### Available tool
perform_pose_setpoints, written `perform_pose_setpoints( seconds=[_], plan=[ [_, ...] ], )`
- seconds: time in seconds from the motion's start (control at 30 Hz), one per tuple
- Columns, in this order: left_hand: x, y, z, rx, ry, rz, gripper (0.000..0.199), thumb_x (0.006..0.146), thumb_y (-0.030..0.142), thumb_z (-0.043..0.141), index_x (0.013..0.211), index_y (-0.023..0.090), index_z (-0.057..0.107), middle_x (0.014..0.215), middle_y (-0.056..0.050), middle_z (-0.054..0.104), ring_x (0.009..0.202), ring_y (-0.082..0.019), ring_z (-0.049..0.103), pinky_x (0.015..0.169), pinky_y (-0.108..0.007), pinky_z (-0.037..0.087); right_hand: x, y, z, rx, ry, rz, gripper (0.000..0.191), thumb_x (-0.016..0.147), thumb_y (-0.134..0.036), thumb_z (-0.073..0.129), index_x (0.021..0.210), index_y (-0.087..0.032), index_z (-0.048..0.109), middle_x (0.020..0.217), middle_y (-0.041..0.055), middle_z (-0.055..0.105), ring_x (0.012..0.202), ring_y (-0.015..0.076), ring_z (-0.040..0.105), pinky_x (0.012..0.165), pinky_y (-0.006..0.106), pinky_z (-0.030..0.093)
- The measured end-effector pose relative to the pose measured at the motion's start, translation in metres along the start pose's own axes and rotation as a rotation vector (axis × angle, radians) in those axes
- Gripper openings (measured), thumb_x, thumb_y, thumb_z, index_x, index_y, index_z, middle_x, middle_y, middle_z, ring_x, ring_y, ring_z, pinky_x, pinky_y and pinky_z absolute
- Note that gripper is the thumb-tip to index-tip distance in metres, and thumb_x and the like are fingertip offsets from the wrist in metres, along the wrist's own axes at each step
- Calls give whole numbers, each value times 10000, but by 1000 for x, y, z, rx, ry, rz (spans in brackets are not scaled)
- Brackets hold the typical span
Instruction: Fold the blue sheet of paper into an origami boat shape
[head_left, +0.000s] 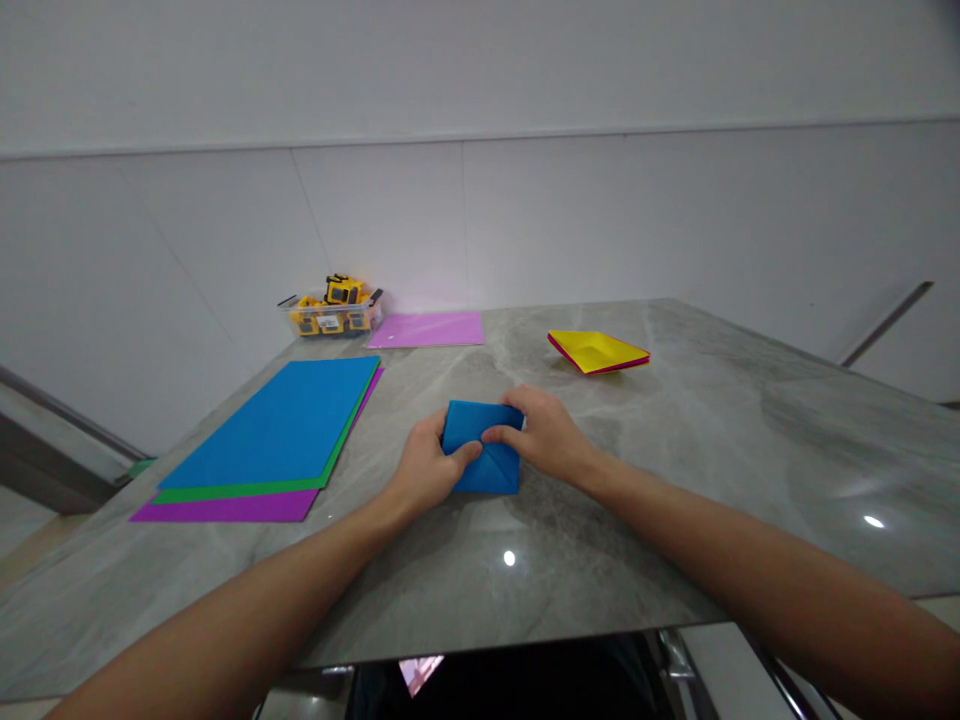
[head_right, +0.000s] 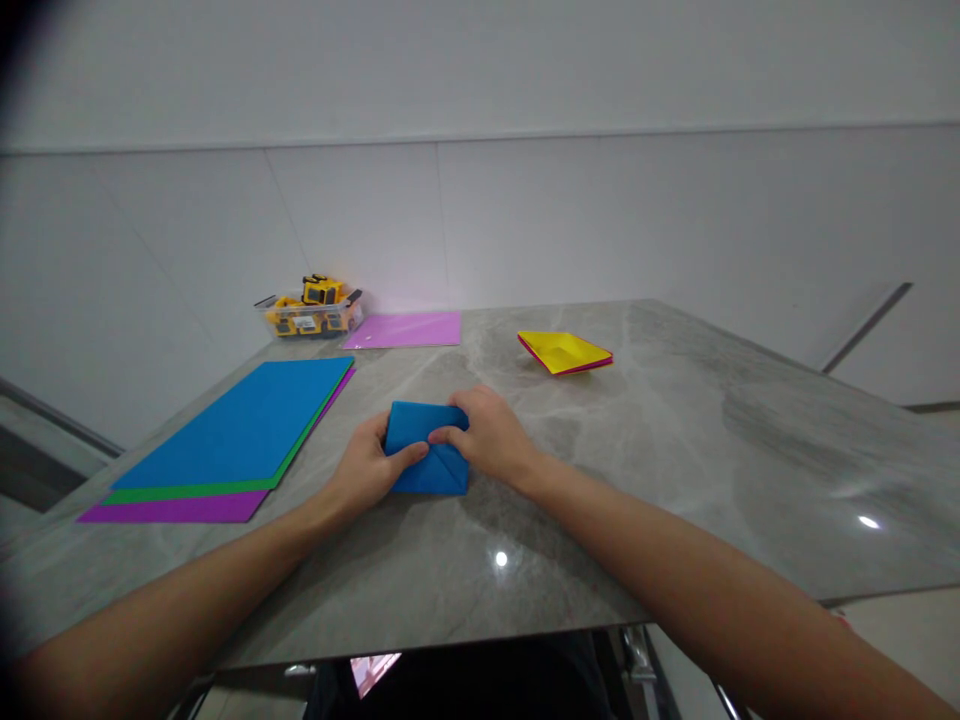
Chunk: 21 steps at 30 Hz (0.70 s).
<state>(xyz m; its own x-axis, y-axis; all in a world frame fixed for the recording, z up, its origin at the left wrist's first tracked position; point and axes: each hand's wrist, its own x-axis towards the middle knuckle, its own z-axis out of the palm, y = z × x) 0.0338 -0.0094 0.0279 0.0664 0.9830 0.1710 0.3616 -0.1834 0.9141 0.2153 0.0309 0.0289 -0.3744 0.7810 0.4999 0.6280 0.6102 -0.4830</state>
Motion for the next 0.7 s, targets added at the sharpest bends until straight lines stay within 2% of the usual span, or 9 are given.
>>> perform_pose_setpoints(
  seconds=[0.17,0.23,0.43,0.7],
  plan=[
    [4,-5,0,-101,-170,-193,255,646,331,758,796,130,704,752,-53,718,672,-211,651,630,-311,508,2,0,-3,-39,-86,-19,277,724,-322,783,622,-164,580,617,-9,511,628,143,476,611,275,312],
    [6,-8,0,-121,-180,-223,255,634,320,767,791,127,711,751,-56,722,666,-207,654,631,-309,507,2,0,-3,-26,-117,-21,270,727,-319,782,624,-163,587,577,-23,507,596,131,470,598,271,298],
    [9,-8,-2,-93,-137,-206,240,621,328,777,723,124,703,683,-32,696,584,-158,603,565,-264,464,0,-4,-1,57,-177,58,228,767,-270,734,622,-162,595,543,-30,530,538,107,458,544,256,273],
    [12,0,-11,-8,-156,-173,201,598,267,738,529,150,589,516,28,564,454,-108,481,460,-230,368,0,-4,-4,112,-279,-38,246,838,-163,591,604,-162,515,532,-43,467,517,89,417,520,249,248]
  ],
)
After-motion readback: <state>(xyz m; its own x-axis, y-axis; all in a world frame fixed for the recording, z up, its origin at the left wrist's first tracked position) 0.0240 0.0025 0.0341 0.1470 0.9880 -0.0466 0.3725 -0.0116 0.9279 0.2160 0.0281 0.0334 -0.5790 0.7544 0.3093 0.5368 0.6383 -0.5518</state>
